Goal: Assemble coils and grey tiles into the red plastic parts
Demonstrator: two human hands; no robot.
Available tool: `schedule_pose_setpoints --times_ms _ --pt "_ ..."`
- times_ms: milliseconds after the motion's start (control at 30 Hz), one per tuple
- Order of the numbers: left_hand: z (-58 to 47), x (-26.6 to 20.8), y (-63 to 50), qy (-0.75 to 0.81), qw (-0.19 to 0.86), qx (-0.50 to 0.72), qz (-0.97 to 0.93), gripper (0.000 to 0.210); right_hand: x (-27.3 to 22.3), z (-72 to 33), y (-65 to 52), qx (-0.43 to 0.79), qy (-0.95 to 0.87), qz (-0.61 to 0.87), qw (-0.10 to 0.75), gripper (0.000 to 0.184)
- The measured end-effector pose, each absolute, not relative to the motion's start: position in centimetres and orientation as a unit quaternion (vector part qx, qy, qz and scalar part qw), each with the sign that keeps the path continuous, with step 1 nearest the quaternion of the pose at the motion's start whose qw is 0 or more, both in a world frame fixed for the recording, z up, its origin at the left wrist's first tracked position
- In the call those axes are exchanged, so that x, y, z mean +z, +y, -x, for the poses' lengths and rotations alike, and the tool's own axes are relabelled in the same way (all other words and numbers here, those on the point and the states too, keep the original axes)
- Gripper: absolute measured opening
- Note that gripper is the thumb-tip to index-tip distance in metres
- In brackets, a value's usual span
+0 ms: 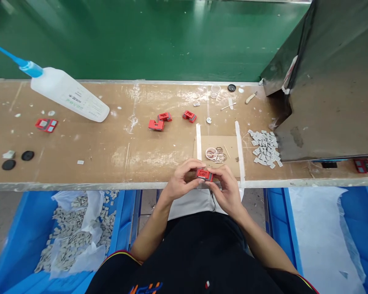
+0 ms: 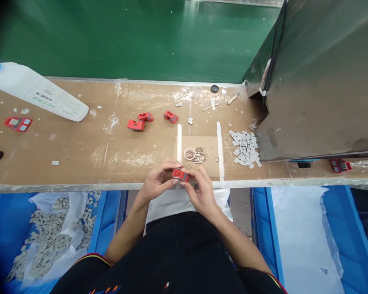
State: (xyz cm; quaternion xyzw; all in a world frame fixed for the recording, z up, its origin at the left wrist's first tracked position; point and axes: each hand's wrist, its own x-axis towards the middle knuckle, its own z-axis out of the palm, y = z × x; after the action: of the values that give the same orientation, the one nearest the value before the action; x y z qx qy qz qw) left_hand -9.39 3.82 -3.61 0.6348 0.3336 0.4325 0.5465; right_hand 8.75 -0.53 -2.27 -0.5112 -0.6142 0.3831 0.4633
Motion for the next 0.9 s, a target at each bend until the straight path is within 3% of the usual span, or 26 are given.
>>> schedule_pose_setpoints --times_ms 100,300,533,900 --pt "9.4 -3.7 3.7 0.345 0.554 0.410 -0.637 0.034 -2.5 -8.7 -0.9 0.424 -0.567 0.507 0.492 0.026" --pt "9.5 -3.3 3.8 0.349 0.494 0.380 -0.700 0.027 -1.0 -9.4 -0.6 0.334 -0.666 0.535 0.397 0.012" --pt "9.7 -3.5 4.0 0.330 0.495 0.368 -0.715 0.029 -0.4 -10.4 0.6 0.336 -0.739 0.480 0.331 0.006" --pt "10.0 -3.3 4.0 0.307 0.438 0.349 -0.770 0.025 -1.5 -10.0 -0.2 0.371 -0.701 0.489 0.362 0.011"
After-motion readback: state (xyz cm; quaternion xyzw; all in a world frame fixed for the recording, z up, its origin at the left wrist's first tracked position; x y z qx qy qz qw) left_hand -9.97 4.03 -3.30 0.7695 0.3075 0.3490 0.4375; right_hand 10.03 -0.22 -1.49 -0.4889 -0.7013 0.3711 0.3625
